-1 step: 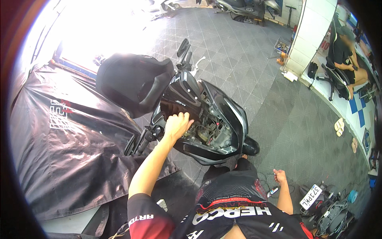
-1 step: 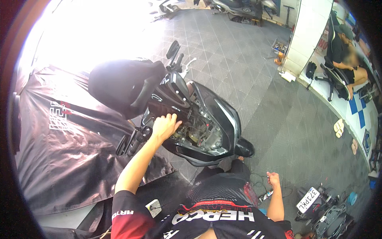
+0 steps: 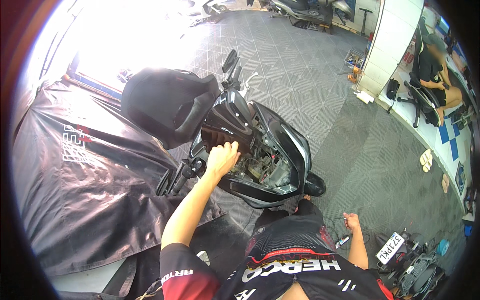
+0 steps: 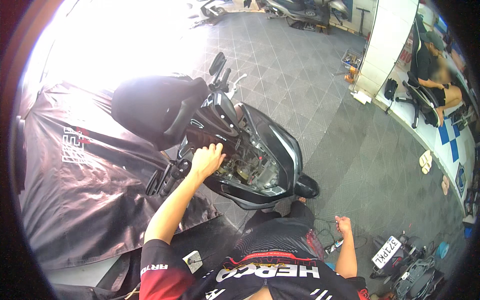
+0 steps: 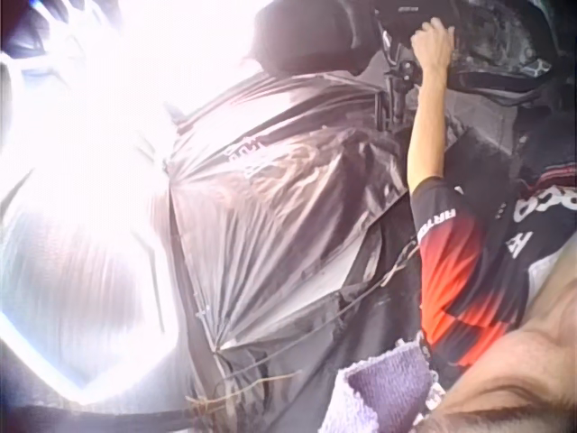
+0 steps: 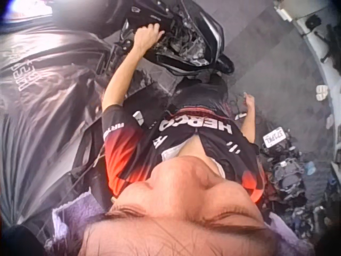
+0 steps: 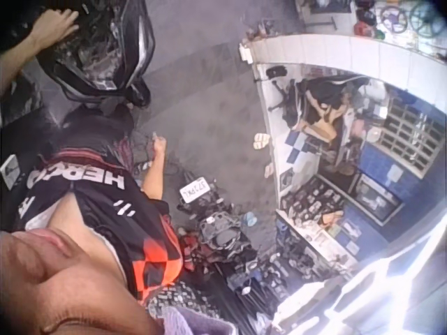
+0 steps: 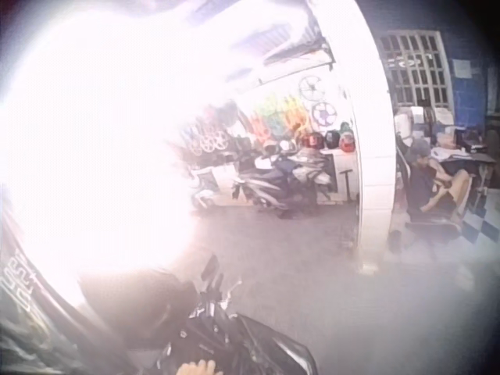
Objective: The person installs a windshield on the front of a motorcycle. They align the plastic windshield with the mounting frame and secure it by inserting and tightening screws.
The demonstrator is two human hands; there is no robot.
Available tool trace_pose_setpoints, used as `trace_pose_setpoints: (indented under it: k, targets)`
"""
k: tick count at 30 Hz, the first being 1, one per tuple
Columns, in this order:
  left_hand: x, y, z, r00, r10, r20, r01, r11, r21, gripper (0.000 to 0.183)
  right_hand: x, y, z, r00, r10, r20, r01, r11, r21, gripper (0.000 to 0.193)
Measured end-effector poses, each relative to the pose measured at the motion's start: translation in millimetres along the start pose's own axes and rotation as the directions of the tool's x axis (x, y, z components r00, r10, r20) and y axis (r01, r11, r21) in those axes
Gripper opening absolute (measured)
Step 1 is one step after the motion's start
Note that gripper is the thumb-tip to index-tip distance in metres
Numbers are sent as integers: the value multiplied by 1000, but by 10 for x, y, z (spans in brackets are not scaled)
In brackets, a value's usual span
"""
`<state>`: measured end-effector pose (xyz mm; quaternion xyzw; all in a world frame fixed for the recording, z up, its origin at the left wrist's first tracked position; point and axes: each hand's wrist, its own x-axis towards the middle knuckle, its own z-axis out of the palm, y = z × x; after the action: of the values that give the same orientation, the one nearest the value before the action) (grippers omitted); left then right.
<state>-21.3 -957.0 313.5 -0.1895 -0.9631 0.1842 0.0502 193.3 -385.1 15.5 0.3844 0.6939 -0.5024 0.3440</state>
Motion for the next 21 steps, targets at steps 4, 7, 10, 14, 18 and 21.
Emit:
trace_pose_setpoints:
  k: [4, 7, 10, 14, 18, 21]
  targets:
    - [-174, -106, 231, 995, 81, 53, -87, 990, 109, 19, 70, -60, 9, 998, -40, 40, 41, 999, -10, 33]
    - [-80, -56, 192, 999, 21, 44, -25, 997, 77, 31, 157, 58, 8, 998, -31, 49, 32, 999, -29, 34]
    - [-39, -8, 90, 998, -42, 51, 41, 999, 23, 36, 223, 230, 51, 994, -56, 97, 63, 995, -71, 33]
    - [-156, -29, 127, 996, 19, 90, -25, 998, 66, 21, 137, 260, 112, 992, -6, 124, 28, 984, -178, 32]
    - [-83, -7, 168, 994, 111, 22, -113, 983, 146, 18, 177, 313, 111, 992, 16, 123, -2, 994, -111, 35]
    - [-102, 0, 160, 994, 95, 44, -101, 984, 148, 24, 50, 224, 149, 991, 33, 132, -14, 990, -140, 34]
